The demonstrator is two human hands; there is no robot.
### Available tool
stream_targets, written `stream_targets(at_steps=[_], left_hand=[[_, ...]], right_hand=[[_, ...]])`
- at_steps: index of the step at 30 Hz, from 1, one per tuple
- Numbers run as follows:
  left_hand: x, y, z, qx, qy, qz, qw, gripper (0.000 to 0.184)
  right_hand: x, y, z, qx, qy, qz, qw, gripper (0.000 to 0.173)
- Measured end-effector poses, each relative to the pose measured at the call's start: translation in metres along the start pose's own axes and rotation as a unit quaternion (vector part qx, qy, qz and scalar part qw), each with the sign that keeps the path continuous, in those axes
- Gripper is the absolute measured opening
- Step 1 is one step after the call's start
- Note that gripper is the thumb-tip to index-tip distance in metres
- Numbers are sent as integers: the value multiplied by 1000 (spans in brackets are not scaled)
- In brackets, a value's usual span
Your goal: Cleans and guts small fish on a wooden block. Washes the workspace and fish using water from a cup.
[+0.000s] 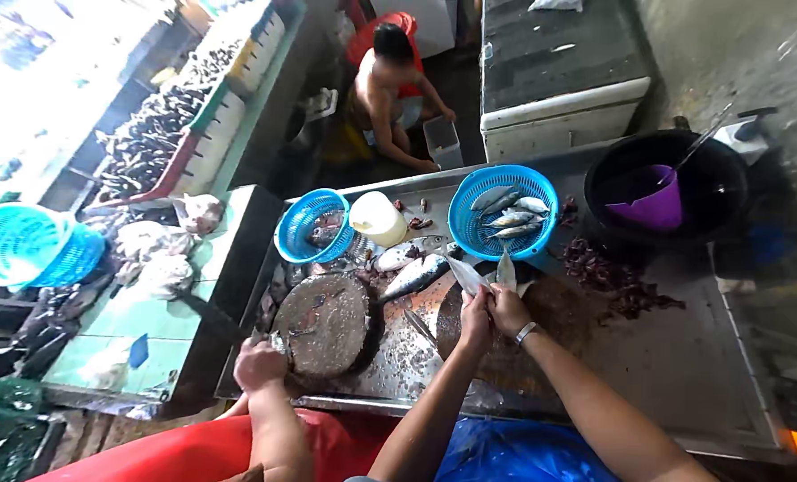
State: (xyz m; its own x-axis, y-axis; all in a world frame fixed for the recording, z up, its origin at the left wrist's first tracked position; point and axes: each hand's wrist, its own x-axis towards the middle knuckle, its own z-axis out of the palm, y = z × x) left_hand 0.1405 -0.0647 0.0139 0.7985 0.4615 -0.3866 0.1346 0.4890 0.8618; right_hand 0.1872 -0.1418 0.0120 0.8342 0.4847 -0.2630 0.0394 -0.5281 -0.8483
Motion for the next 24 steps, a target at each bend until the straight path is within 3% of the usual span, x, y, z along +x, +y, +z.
stream_targets(at_steps=[8,10,14,16,19,24], left_hand=[[11,-2,-9,226,-22,117,967,49],[13,6,-7,231,-58,114,964,46],[20,26,-6,175,-124,52,975,37],[21,28,1,157,-97,42,982,35],[31,25,10,122,-15,15,992,36],[44,18,12,222,-30,38,974,42]], right_hand=[[-6,-6,-10,-161,51,-30,985,29],[-2,-4,-23,-105,22,-46,993,24],[2,14,-45,111,-134,-65,983,29],[1,25,-46,141,-102,-114,978,26],[-6,36,-43,176,13,-190,966,17],[-29,36,-46,249,82,-171,950,17]])
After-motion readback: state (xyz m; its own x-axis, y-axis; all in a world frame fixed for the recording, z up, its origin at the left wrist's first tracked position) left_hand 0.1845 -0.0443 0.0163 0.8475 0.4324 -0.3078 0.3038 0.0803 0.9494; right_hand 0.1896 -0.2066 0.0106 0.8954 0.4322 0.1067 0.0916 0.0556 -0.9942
